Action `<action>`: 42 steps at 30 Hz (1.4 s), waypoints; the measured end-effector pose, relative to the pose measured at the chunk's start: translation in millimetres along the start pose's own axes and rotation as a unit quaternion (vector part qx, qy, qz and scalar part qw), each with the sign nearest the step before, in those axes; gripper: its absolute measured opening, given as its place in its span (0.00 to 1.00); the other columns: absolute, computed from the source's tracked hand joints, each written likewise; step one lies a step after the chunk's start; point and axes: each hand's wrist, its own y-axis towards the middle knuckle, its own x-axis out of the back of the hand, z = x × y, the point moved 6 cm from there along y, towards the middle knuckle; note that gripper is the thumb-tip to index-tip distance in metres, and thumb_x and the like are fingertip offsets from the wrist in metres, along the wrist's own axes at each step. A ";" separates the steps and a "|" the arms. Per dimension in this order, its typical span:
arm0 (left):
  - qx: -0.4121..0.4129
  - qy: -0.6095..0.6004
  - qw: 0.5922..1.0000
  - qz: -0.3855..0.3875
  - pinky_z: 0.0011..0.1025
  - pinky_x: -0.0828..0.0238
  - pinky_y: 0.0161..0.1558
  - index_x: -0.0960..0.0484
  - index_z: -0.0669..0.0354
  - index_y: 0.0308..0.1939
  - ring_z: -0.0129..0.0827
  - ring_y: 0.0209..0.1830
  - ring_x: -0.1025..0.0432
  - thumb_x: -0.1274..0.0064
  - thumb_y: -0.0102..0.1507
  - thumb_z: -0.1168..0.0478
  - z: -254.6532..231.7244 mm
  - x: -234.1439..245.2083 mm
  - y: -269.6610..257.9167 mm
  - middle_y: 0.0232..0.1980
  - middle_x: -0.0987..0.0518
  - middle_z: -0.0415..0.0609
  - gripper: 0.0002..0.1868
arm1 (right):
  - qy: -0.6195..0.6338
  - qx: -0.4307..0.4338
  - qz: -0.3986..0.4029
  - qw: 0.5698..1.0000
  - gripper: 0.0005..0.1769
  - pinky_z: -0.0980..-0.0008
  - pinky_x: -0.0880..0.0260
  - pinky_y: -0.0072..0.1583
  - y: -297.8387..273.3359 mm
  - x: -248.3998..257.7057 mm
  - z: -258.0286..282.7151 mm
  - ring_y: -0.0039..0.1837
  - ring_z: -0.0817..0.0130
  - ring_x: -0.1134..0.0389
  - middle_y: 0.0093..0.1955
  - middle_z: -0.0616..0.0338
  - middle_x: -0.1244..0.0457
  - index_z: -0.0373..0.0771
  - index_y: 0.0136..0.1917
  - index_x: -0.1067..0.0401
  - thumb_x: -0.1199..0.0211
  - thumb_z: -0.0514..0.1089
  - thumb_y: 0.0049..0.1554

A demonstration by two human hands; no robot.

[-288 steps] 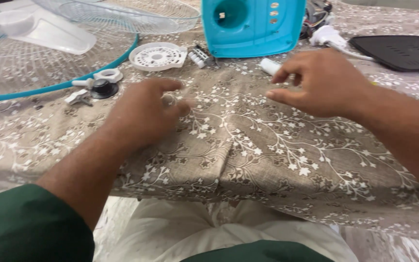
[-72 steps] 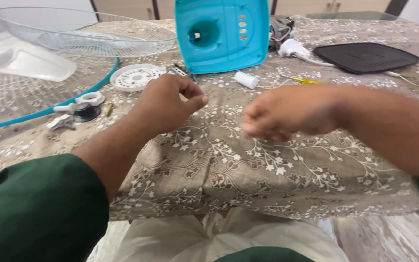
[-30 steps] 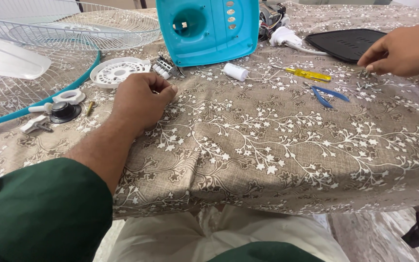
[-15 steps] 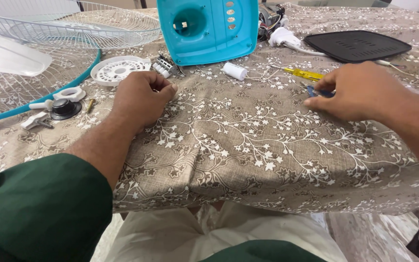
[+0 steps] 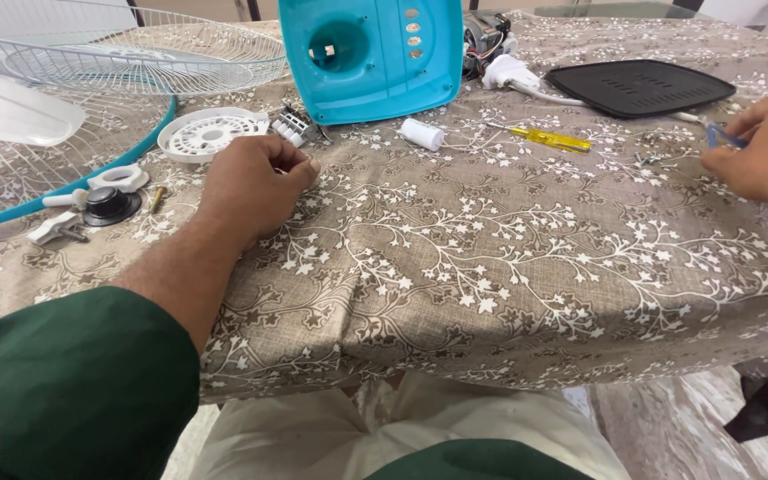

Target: The person removes a switch assembly from the back of a blue fan housing using a screwdriver, then places the switch and small hardware on the table. They pick up the fan motor and use the screwdriver to loosen and remove a white plastic pulley from the motor shaft. The fan cage, blades, and other parts remain disassembled on the table.

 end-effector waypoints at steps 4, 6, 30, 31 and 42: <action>-0.004 0.007 1.000 0.003 0.36 0.25 0.40 0.12 0.54 0.40 0.34 0.34 0.22 0.37 0.61 0.50 0.7 -1.0 2.1 0.35 0.15 0.46 0.13 | -0.030 0.016 0.008 0.999 0.17 0.60 0.27 0.45 -5.4 -31.3 -39.6 0.38 0.60 0.27 0.40 0.46 0.28 0.32 0.50 0.19 0.22 0.48 0.56; -0.016 0.008 1.000 -0.005 0.36 0.25 0.41 0.12 0.54 0.41 0.34 0.35 0.21 0.37 0.61 0.51 1.0 0.1 0.7 0.35 0.15 0.47 0.12 | -0.044 0.011 0.017 0.999 0.17 0.59 0.26 0.46 -8.3 -33.6 -29.2 0.38 0.60 0.26 0.40 0.46 0.28 0.34 0.50 0.18 0.23 0.50 0.58; -0.009 0.310 0.950 -0.043 0.57 0.42 0.65 0.12 0.45 0.53 0.56 0.67 0.36 0.37 0.60 0.41 48.5 103.4 -48.7 0.62 0.24 0.59 0.22 | 0.137 0.506 0.143 0.840 0.30 0.50 0.37 0.67 -108.6 42.2 452.7 0.68 0.50 0.36 0.65 0.46 0.35 0.39 0.61 0.27 0.33 0.61 0.54; 0.021 0.308 0.949 -0.062 0.56 0.42 0.65 0.14 0.47 0.56 0.57 0.67 0.37 0.38 0.61 0.40 60.2 111.9 -52.0 0.63 0.25 0.61 0.25 | 0.148 0.499 0.164 0.838 0.31 0.51 0.38 0.68 -110.9 39.9 460.6 0.70 0.50 0.37 0.67 0.46 0.36 0.39 0.63 0.29 0.34 0.62 0.55; 0.185 0.315 0.931 -0.013 0.54 0.34 0.60 0.25 0.49 0.69 0.57 0.64 0.31 0.43 0.60 0.26 133.4 132.9 -67.7 0.64 0.27 0.64 0.44 | 0.139 0.534 0.209 0.807 0.32 0.48 0.49 0.73 -131.0 26.9 528.9 0.77 0.48 0.47 0.75 0.43 0.44 0.40 0.66 0.32 0.38 0.63 0.59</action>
